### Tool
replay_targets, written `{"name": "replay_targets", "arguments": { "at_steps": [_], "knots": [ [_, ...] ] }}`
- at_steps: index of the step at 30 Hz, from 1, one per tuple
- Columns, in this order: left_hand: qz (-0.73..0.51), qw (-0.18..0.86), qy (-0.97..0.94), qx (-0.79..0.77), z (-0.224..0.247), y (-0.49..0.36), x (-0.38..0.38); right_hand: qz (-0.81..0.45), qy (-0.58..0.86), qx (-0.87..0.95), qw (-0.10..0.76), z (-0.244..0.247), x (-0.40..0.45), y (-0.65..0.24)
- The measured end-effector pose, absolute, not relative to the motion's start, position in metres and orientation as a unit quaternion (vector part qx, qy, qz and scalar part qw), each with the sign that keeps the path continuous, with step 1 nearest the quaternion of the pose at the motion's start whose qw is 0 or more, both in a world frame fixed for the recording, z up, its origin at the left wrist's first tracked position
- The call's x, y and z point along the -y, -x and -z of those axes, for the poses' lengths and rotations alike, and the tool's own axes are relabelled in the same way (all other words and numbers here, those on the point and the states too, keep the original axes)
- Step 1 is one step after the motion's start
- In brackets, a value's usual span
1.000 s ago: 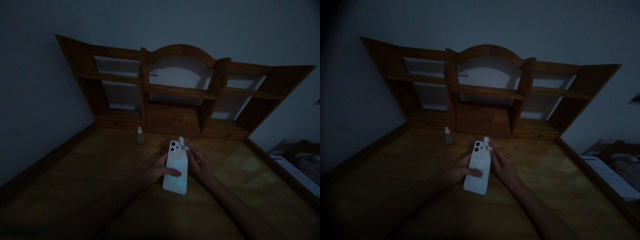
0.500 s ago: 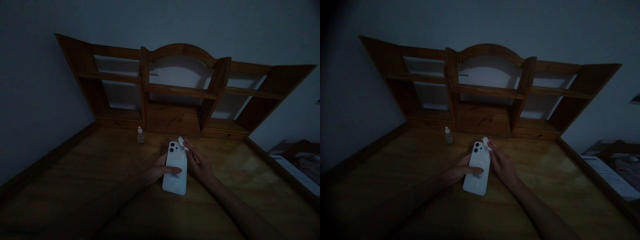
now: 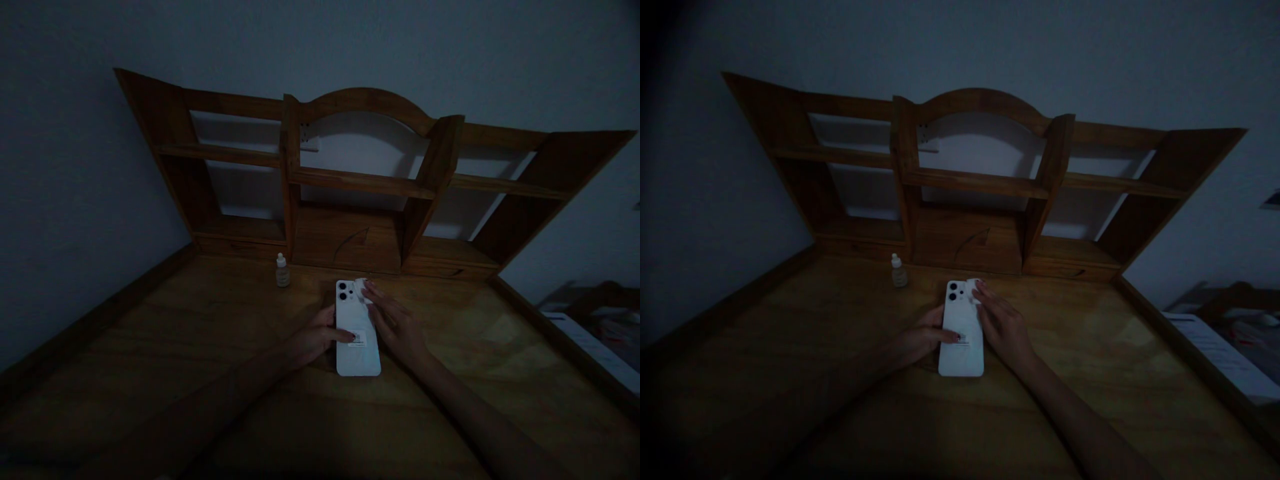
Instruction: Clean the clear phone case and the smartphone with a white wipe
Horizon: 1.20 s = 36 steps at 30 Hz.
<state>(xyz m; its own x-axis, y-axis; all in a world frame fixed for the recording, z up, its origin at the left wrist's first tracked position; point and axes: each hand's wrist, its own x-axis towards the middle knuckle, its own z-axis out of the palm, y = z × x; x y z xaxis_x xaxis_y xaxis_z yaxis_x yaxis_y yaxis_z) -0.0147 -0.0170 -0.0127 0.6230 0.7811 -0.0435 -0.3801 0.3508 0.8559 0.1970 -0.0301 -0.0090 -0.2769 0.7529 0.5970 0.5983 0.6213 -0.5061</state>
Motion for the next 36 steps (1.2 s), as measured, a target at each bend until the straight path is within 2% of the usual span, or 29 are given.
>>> {"name": "replay_targets", "arguments": {
  "at_steps": [7, 36],
  "knots": [
    [-0.347, 0.808, -0.433, -0.200, 0.015, 0.017, 0.016, -0.081, 0.420, 0.800, 0.420, 0.011, 0.028, -0.199],
    [-0.305, 0.829, -0.404, -0.238, 0.004, 0.019, 0.021, -0.078, 0.342, 0.848, 0.397, 0.007, 0.028, -0.195]
  ]
}}
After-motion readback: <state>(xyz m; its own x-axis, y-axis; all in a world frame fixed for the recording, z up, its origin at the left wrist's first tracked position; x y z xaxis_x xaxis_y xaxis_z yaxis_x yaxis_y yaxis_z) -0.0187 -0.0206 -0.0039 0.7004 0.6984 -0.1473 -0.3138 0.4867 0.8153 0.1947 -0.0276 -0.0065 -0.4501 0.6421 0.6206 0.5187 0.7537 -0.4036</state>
